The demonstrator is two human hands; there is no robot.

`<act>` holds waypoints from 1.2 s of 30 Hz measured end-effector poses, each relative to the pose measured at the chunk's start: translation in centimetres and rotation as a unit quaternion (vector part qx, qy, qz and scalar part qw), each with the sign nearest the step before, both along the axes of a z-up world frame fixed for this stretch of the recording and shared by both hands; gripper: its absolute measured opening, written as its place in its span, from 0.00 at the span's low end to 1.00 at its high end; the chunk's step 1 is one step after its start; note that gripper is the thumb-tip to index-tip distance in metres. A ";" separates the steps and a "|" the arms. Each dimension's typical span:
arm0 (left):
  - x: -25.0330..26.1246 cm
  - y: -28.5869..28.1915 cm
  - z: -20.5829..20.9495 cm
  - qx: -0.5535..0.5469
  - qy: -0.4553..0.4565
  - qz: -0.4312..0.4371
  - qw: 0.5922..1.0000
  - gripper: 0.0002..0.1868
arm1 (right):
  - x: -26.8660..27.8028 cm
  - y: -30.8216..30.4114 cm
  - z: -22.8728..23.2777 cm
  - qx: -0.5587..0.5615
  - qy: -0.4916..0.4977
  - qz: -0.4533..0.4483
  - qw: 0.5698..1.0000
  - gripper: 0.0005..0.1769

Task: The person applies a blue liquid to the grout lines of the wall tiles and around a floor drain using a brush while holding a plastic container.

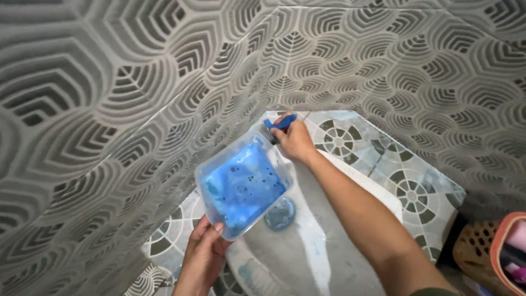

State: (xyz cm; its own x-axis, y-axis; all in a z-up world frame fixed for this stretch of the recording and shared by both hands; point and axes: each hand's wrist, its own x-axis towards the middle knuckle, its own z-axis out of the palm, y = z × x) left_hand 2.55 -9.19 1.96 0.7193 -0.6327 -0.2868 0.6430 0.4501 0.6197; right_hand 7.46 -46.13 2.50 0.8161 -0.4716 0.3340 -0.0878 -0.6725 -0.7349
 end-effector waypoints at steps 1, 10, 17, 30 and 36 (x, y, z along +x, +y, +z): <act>-0.1 0.0 0.0 0.010 0.003 -0.005 1.000 0.30 | -0.3 -0.9 -0.7 0.023 0.024 0.015 0.999 0.11; 0.0 -1.5 -0.5 0.046 -0.006 -0.029 0.998 0.30 | -16.8 -17.0 2.3 -0.081 0.083 -0.200 0.973 0.09; 0.2 -3.4 -0.3 0.053 -0.016 -0.046 0.997 0.29 | -14.8 -15.2 4.4 -0.205 0.037 -0.257 0.944 0.08; -0.8 -5.5 2.0 0.005 -0.043 -0.076 0.996 0.31 | -15.5 -15.9 1.9 -0.141 -0.019 -0.157 0.977 0.10; -0.9 -6.8 2.3 0.011 -0.046 -0.093 0.994 0.32 | -20.6 -13.9 1.2 -0.002 0.048 -0.095 0.994 0.11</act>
